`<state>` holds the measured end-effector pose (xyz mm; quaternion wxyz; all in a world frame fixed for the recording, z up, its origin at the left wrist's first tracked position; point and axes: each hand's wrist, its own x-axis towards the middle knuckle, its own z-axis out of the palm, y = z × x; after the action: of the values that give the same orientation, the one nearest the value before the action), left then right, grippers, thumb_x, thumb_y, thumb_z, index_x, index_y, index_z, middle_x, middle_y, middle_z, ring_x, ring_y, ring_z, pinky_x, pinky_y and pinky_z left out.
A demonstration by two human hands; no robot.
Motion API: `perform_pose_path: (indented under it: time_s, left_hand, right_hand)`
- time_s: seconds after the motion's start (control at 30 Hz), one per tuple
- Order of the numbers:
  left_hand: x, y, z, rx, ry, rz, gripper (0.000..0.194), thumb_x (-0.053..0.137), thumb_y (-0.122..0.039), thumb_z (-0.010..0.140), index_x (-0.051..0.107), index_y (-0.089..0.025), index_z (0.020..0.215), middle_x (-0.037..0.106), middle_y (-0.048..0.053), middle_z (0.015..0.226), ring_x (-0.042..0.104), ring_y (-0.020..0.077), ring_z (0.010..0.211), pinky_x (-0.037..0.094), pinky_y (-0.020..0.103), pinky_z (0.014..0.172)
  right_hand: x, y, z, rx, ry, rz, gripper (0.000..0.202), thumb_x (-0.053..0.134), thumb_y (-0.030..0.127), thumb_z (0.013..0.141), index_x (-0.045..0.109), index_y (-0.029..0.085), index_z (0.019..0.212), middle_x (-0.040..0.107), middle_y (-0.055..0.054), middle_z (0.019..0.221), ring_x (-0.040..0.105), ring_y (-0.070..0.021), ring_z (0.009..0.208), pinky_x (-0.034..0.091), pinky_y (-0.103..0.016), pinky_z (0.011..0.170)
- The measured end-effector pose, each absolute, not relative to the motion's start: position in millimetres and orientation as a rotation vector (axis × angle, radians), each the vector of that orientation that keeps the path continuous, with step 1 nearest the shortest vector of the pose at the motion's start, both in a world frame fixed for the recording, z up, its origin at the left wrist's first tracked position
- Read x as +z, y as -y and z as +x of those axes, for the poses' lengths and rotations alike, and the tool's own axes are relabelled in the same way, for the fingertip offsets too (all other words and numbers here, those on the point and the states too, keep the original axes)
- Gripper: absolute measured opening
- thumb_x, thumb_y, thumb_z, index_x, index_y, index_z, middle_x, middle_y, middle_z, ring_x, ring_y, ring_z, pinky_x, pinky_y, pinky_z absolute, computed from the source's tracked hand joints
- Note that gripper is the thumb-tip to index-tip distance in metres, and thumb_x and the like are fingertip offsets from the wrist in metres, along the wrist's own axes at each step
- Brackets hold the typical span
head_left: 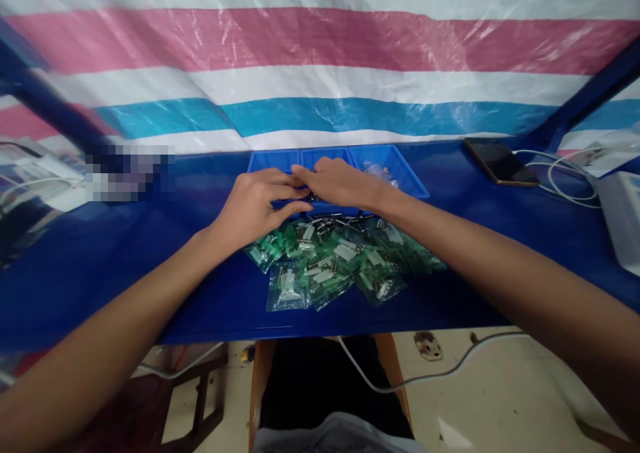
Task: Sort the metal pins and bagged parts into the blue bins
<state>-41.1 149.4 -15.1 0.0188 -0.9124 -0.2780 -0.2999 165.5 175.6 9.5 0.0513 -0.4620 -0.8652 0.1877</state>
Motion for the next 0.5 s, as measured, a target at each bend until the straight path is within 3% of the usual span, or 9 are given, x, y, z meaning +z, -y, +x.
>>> perform_pose_path:
  time_s: [0.2,0.3,0.43,0.5]
  left_hand:
    - [-13.7,-147.6,-40.6,-0.971,0.900,-2.851,0.041,0.066,-0.061,0.104,0.085,-0.025,0.102,0.085,0.007,0.106,0.081,0.0250,0.101,0.065,0.037,0.088]
    - [-12.7,-146.3,-40.0,-0.973,0.901,-2.855,0.037,0.067,-0.057,0.105,0.086,-0.025,0.103,0.085,0.007,0.106,0.082,0.0251,0.101,0.065,0.037,0.088]
    - [-11.5,-145.2,-39.9,-0.947,0.919,-2.860,0.031,0.069,-0.052,0.105,0.086,-0.027,0.104,0.085,0.005,0.110,0.081,0.0252,0.105,0.065,0.038,0.094]
    - [-11.2,-145.1,-40.3,-0.943,0.913,-2.862,0.032,0.068,-0.053,0.105,0.086,-0.027,0.104,0.085,0.005,0.110,0.082,0.0253,0.105,0.066,0.038,0.094]
  right_hand:
    - [17.6,-167.7,159.5,0.670,2.560,-1.560,0.068,0.017,0.051,0.117,0.068,0.019,0.086,0.064,-0.010,0.071,0.061,-0.0232,0.065,0.045,-0.035,0.066]
    - [21.0,-161.7,158.4,0.643,2.563,-1.571,0.063,0.021,0.048,0.117,0.071,0.018,0.093,0.067,-0.011,0.077,0.063,-0.0239,0.070,0.046,-0.035,0.068]
    - [21.3,-155.2,156.8,0.536,2.539,-1.558,0.043,0.034,0.038,0.116,0.070,0.015,0.117,0.073,-0.017,0.103,0.067,-0.0286,0.093,0.046,-0.036,0.077]
    - [22.4,-155.3,157.2,0.552,2.512,-1.582,0.044,0.033,0.040,0.116,0.070,0.015,0.115,0.073,-0.018,0.104,0.067,-0.0282,0.092,0.046,-0.035,0.075]
